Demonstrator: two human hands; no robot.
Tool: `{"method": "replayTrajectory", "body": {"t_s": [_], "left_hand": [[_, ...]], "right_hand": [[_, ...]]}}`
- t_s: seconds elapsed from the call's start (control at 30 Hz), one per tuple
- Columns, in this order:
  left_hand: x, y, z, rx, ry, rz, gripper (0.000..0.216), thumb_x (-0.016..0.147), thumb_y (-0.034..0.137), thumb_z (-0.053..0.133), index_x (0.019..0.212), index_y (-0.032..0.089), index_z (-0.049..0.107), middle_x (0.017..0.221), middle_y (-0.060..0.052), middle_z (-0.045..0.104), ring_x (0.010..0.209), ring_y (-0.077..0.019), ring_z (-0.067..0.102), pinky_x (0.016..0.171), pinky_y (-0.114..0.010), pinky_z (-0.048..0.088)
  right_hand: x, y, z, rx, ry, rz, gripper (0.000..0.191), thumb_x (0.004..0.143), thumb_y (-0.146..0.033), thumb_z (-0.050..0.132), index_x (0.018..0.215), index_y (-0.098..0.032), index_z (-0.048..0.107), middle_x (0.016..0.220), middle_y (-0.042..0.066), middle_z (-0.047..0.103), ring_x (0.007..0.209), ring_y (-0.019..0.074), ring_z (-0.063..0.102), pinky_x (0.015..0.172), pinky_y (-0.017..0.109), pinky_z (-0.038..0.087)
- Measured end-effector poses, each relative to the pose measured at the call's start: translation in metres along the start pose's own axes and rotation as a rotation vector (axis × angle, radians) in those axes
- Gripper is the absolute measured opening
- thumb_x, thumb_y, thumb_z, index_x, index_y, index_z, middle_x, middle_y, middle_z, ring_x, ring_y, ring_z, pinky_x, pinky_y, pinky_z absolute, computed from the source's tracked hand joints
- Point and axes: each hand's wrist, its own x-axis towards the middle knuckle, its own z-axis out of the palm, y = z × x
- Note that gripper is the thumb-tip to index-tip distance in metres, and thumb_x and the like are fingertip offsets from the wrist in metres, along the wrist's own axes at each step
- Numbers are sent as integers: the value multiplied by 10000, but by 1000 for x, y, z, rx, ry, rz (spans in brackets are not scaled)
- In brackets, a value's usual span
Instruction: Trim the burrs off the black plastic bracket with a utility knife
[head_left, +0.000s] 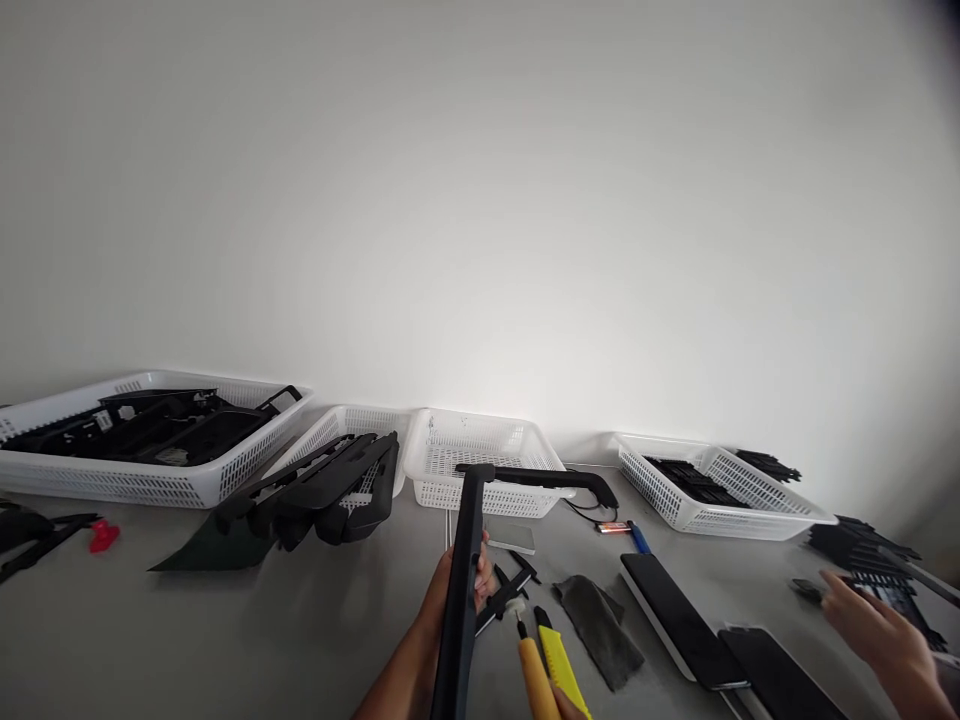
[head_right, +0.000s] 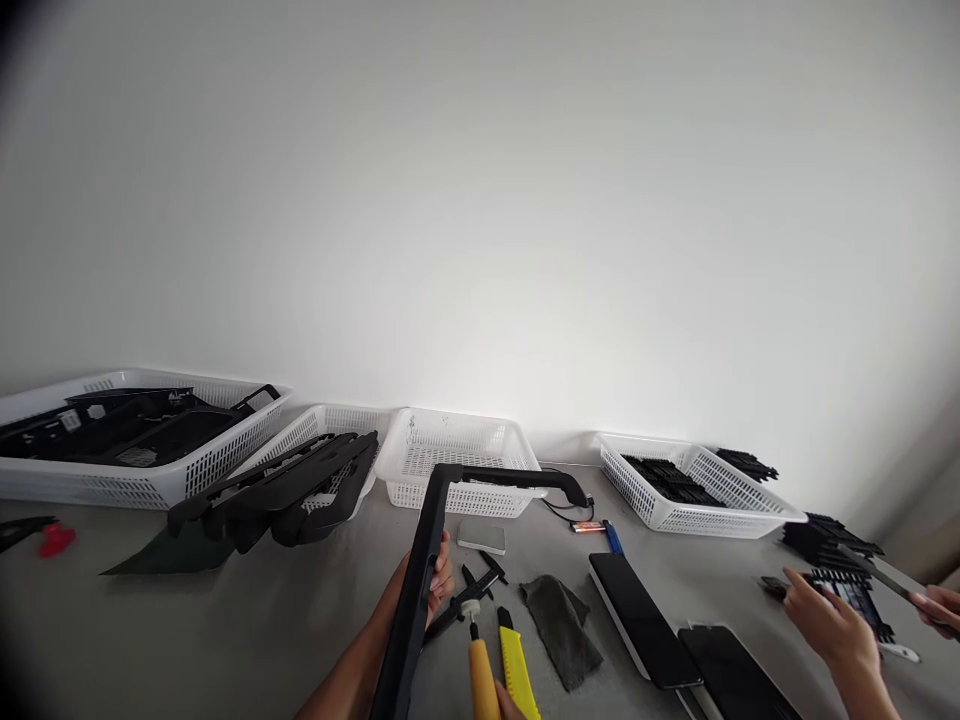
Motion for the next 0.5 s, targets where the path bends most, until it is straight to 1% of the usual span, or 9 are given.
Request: {"method": "replayTrajectory", "body": {"t_s": [0.07,0.13,0.2,0.27,0.3,0.33,0.37,0.43,0.5], "left_hand": [[1,3,-2,-2,23,9,158,741,223,765,868,156,699,561,53,489,402,-61,329,436,-211,259],[-1,5,-4,-15,50,23,153,769,246,756,884,165,696,593,47,520,425,-67,375,457,-208,296],[-5,6,-6,-35,78,37,165,796,265,751,917,167,695,656,35,568,471,-70,436,482,-200,335],[-8,6,-7,-48,99,34,175,813,265,747,946,161,697,694,25,593,493,-70,465,484,-194,346],[-8,5,-7,-50,106,29,177,821,264,741,956,158,699,695,24,595,488,-69,465,474,-191,341],[-9,5,-6,-49,112,22,178,826,263,737,963,156,701,690,24,594,477,-69,462,462,-189,335],[-9,4,-6,-46,115,16,178,830,264,734,965,153,703,685,24,593,466,-69,461,450,-188,332],[-7,3,-5,-38,117,7,182,834,275,736,960,147,706,670,22,591,443,-71,462,427,-189,327],[-6,2,-5,-28,114,3,190,834,288,742,952,144,707,649,22,587,419,-74,460,406,-189,324]], "right_hand": [[11,13,2,-22,73,-20,434,932,-472,424,976,-234,785,1026,120,755,1365,331,588,927,416,523],[25,30,0,-46,92,-31,500,925,-534,380,933,-232,778,996,144,740,1355,330,588,916,427,516],[35,50,-5,-49,82,-47,552,928,-590,318,780,-260,735,845,148,700,1293,309,628,895,422,519],[40,66,-9,-53,97,-54,545,917,-648,297,612,-326,613,678,121,622,1205,295,665,874,407,519],[40,72,-10,-59,95,-49,539,912,-666,301,584,-340,576,639,108,597,1175,296,673,876,406,515],[40,75,-10,-69,89,-39,539,909,-679,306,583,-343,574,622,100,589,1151,298,677,881,406,511],[39,76,-10,-83,69,-24,550,911,-682,311,613,-331,612,631,96,602,1137,299,680,890,408,510],[38,71,-10,-129,10,20,591,926,-672,323,746,-279,726,686,98,646,1114,292,690,904,408,514],[38,60,-10,-194,-31,79,615,938,-653,357,901,-221,793,744,103,678,1094,284,704,906,402,521]]}}
